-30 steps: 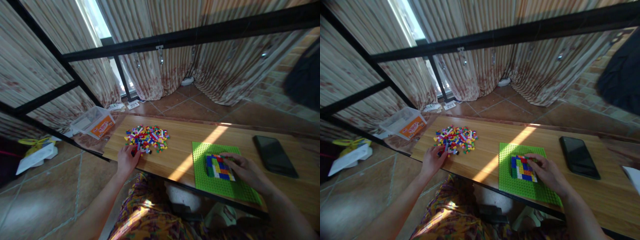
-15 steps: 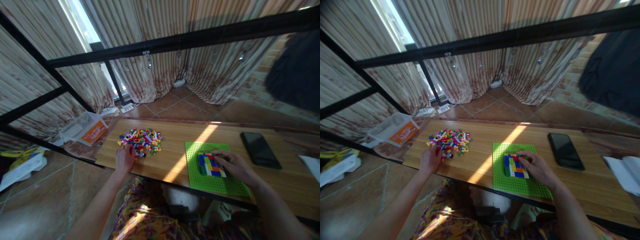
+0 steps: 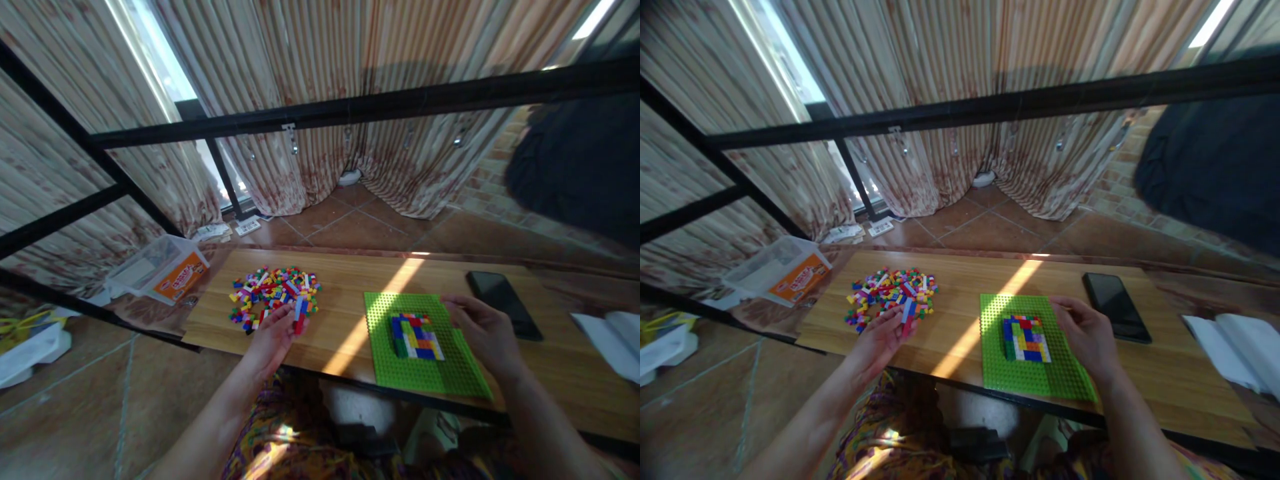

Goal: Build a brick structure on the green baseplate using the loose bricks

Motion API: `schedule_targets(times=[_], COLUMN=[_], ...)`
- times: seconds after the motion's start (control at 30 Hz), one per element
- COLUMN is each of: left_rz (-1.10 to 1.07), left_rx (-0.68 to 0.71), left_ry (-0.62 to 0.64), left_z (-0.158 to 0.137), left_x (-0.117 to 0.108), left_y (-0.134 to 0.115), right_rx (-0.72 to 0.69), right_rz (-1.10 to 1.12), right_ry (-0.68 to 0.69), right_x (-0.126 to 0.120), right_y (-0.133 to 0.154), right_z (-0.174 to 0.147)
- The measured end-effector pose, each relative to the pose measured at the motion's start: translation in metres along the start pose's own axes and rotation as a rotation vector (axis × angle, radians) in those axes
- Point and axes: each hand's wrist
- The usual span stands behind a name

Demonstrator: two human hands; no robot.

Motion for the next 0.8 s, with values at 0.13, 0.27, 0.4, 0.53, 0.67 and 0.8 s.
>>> schedule_targets(times=[0.13, 0.27, 0.4, 0.53, 0.67, 0.8], left_rz=[-0.04, 0.015, 0.11, 0.185, 0.111, 0.134], left_rx=[-0.071, -0.018, 0.041, 0.044, -0.036, -0.116], left_ry=[0.109, 0.185, 0.196, 0.198, 0.25, 0.344], left_z=[-0.013, -0.023, -0.031, -0.037, -0.044, -0.053], left_x=[0.02, 0.04, 0.049, 0.041, 0.027, 0.013], left_y=[0.014, 0.022, 0.03, 0.043, 0.052, 0.053], right_rx=[-0.049, -0.055, 0.037, 0.072, 0.079, 0.084], right_rz=[0.104, 0.178, 0.304, 0.307, 0.243, 0.195], right_ry=[0.061, 0.293, 0.309, 0.305, 0.283, 0.363], right_x=[0.025, 0.076, 0.113, 0.121, 0.12, 0.123], right_y=[0.042, 0.074, 0.083, 0.085, 0.085, 0.084], right_z=[-0.035, -0.085, -0.122, -0.137, -0.149, -0.167])
Point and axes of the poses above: each hand's wrist, its own z-axis towards the middle knuckle, its own x-axis out of the palm, y = z × x, and after that the axes turned 3 degrees about x, right-handed
